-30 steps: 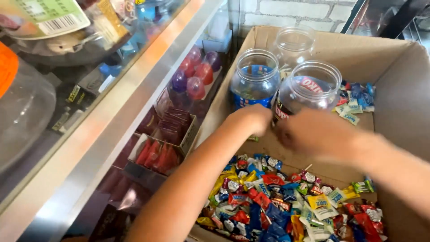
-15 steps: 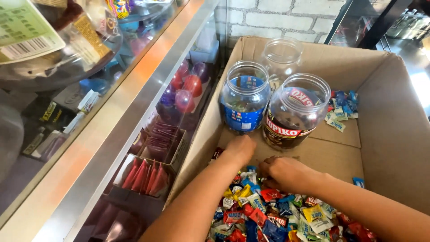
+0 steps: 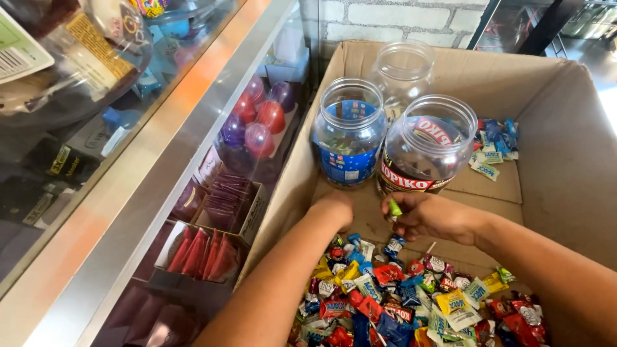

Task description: Sorting various candies from a cardboard box into plastic jars.

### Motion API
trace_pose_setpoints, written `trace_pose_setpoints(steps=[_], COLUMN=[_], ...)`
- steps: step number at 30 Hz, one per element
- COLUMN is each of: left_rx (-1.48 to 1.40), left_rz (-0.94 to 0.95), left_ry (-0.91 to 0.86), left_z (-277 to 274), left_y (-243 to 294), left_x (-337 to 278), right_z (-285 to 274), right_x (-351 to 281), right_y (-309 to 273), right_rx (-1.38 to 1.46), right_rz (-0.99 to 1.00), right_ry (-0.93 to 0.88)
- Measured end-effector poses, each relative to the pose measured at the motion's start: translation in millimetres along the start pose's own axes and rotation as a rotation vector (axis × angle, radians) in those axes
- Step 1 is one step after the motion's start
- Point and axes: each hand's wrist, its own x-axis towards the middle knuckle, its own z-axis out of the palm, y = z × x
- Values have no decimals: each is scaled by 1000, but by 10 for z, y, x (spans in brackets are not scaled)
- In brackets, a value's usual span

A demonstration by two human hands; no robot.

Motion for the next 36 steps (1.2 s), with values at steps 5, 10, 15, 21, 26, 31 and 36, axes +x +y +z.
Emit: trace_pose_setpoints(steps=[5, 10, 15, 21, 26, 31, 36], left_rx=[-549, -925, -872, -427, -37, 31, 77], left_rz=[28, 64, 79, 133, -266, -324, -293], left_ry=[-81, -170, -155, -261, -138, -255, -274], left_z=[-513, -773, -537, -327, -486, -288, -284], left_y=[-48, -75, -212, -249, -127, -92, -86], left_x=[-460, -710, -401, -178, -482, -336, -392], right_z=[92, -109, -65, 320, 148, 67, 319], right_x=[-150, 1, 133, -25, 71, 134, 52], right_y=[-214, 130, 414, 147, 349, 377, 100], right_rx=[475, 330, -879, -1442, -1563, -1325, -533], right_rz=[-44, -89, -313, -88, -150, -222, -180], right_ry=[-215, -143, 190, 48, 49, 159, 65])
